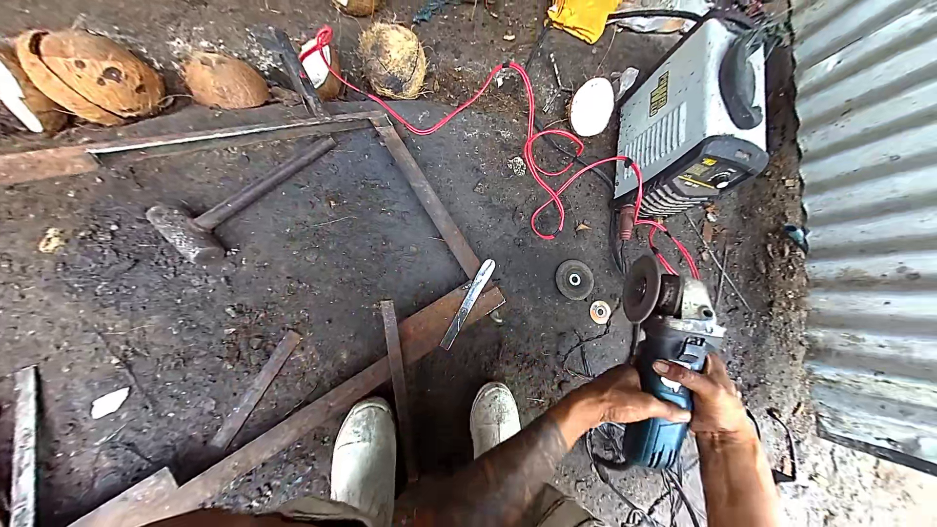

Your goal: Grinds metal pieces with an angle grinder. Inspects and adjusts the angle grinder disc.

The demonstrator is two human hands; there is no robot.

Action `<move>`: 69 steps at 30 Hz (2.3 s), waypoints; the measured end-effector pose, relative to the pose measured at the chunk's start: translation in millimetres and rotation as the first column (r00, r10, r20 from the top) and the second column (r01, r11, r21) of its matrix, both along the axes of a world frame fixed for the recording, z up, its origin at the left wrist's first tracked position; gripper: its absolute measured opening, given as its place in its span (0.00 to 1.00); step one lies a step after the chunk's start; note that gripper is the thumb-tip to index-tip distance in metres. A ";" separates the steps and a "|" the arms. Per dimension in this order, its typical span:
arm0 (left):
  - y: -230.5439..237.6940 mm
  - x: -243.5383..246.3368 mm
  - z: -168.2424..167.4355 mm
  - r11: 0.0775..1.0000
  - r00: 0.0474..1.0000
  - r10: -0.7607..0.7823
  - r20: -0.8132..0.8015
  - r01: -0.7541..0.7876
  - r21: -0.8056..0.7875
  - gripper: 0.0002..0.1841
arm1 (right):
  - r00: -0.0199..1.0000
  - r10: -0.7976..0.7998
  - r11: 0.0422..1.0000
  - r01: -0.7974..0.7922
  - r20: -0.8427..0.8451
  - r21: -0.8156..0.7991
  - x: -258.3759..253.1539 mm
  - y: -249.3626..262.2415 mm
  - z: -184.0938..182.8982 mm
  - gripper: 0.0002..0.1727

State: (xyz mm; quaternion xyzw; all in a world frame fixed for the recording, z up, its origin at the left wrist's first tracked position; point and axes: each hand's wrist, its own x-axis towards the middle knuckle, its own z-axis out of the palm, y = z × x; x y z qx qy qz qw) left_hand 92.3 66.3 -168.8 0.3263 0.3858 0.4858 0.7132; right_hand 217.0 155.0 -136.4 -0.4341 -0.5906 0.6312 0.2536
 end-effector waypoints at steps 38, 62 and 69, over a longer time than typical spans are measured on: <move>-48.6 -29.5 -73.3 0.937 0.951 0.225 -0.211 -0.271 -0.219 0.63 | 0.998 0.023 0.888 -0.048 -0.060 -0.457 -18.0 -58.1 -100.2 0.42; -45.3 -15.8 -109.1 0.733 0.772 0.571 -0.278 -0.632 -0.252 0.51 | 0.990 0.117 0.896 -0.142 -0.084 -0.420 -13.6 -62.5 -143.0 0.39; -41.7 -16.4 -115.4 0.710 0.727 0.551 -0.408 -0.666 -0.227 0.49 | 0.979 0.184 0.925 -0.143 0.085 -0.351 -21.9 -61.7 -132.7 0.46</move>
